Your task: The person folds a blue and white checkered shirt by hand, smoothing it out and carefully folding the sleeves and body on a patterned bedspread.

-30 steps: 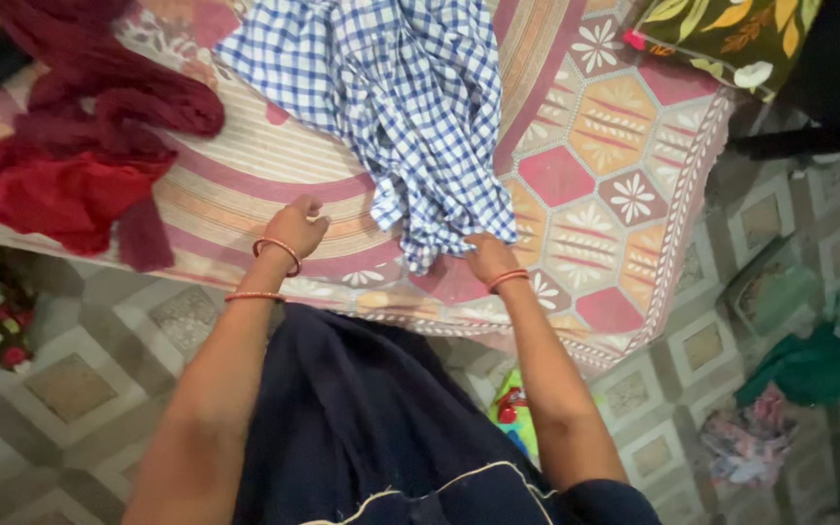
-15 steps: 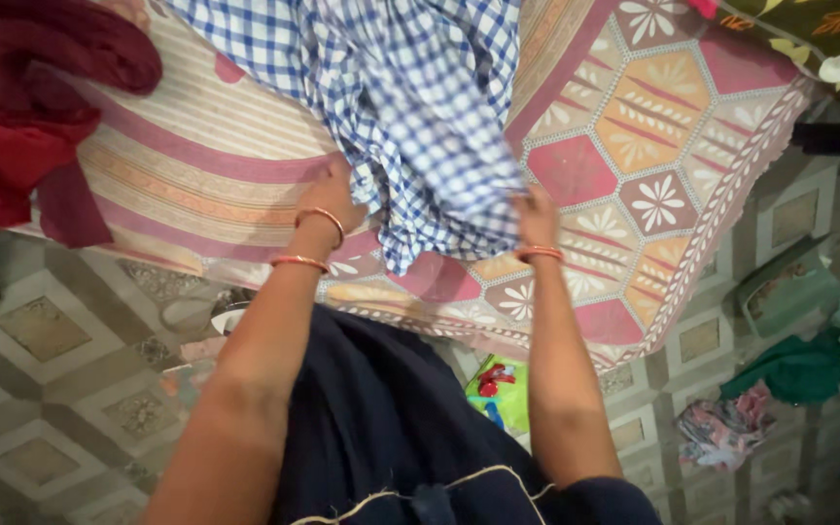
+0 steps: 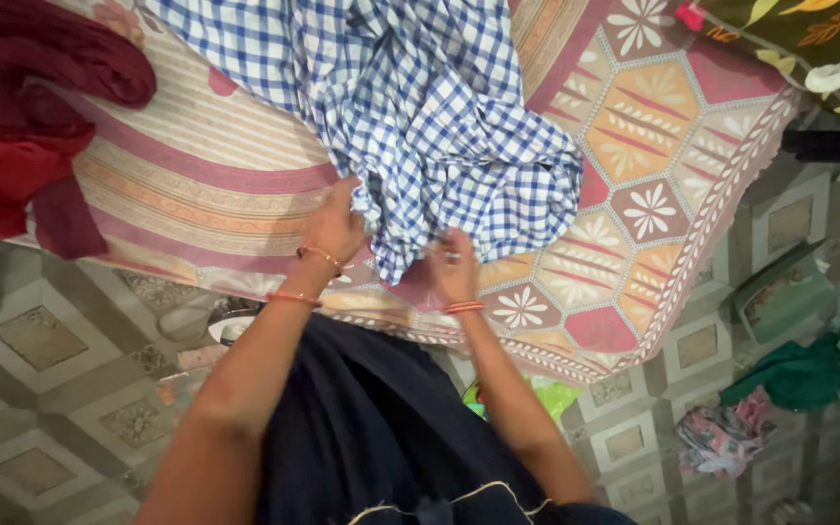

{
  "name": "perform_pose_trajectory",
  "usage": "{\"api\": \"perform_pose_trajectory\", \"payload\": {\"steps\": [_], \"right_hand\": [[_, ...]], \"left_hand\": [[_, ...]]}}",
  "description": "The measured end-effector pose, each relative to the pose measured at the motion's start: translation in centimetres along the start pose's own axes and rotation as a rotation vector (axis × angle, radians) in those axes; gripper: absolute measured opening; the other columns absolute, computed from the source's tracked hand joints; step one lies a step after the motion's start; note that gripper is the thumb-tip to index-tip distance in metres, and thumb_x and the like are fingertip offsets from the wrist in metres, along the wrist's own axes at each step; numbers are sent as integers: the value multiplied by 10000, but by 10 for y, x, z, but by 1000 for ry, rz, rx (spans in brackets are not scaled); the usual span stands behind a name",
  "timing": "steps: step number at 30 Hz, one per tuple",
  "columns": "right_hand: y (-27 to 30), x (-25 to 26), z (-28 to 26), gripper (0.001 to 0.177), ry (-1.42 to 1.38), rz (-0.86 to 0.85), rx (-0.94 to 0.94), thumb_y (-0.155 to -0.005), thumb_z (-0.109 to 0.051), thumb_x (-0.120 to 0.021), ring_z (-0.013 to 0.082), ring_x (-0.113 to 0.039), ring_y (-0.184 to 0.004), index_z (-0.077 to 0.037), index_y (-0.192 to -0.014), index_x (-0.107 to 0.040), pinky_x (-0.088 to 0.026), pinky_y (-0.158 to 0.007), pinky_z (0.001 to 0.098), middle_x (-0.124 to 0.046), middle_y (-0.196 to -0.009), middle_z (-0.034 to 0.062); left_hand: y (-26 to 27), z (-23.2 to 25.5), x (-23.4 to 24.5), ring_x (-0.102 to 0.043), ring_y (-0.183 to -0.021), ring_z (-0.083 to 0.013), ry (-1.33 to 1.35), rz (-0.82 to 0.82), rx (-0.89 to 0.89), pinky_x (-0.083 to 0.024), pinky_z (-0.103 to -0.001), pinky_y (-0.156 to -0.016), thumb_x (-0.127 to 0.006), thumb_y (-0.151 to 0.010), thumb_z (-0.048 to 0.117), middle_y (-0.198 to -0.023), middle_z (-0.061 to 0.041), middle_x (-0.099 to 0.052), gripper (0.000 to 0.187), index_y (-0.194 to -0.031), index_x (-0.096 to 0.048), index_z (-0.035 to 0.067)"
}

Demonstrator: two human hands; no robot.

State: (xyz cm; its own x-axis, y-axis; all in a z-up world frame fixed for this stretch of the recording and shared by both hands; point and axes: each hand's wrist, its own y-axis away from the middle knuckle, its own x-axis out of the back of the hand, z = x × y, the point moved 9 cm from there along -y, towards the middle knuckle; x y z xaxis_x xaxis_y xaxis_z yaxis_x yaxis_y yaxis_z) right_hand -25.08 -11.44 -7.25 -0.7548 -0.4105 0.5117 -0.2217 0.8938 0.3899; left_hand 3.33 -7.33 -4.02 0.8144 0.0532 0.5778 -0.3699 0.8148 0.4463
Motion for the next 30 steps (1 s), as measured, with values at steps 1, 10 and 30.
{"api": "perform_pose_trajectory", "payload": {"steps": [1, 10, 30], "right_hand": [[9, -18, -41, 646, 109, -13, 185, -801, -264, -797, 315, -655, -1010, 25, -1323, -549, -561, -849, 406, -644, -1175, 200], [-2, -8, -47, 291, 162, -30, 188, -882, -43, -614, 228, -686, -800, -47, -1170, -657, -543, -750, 328, -697, -985, 111], [78, 7, -254, 328, -96, -63, 512, -971, -115, -708, 65, -555, -944, -30, -1271, -603, -467, -805, 222, -638, -1112, 3]], "left_hand": [[7, -6, -1, -593, -973, -336, 235, -18, 32, -487, -452, -829, -630, -892, -2, -1173, -219, -609, 540, -1403, -520, 134], [70, -75, 57, -596, -1044, -142, 753, 74, -17, -494, -297, -880, -546, -924, -73, -1183, -67, -655, 397, -1291, -618, 59], [104, 8, 175, -645, -1044, -390, -146, 234, -203, -525, -503, -877, -731, -866, 290, -1159, -160, -678, 359, -1162, -675, 93]]}}
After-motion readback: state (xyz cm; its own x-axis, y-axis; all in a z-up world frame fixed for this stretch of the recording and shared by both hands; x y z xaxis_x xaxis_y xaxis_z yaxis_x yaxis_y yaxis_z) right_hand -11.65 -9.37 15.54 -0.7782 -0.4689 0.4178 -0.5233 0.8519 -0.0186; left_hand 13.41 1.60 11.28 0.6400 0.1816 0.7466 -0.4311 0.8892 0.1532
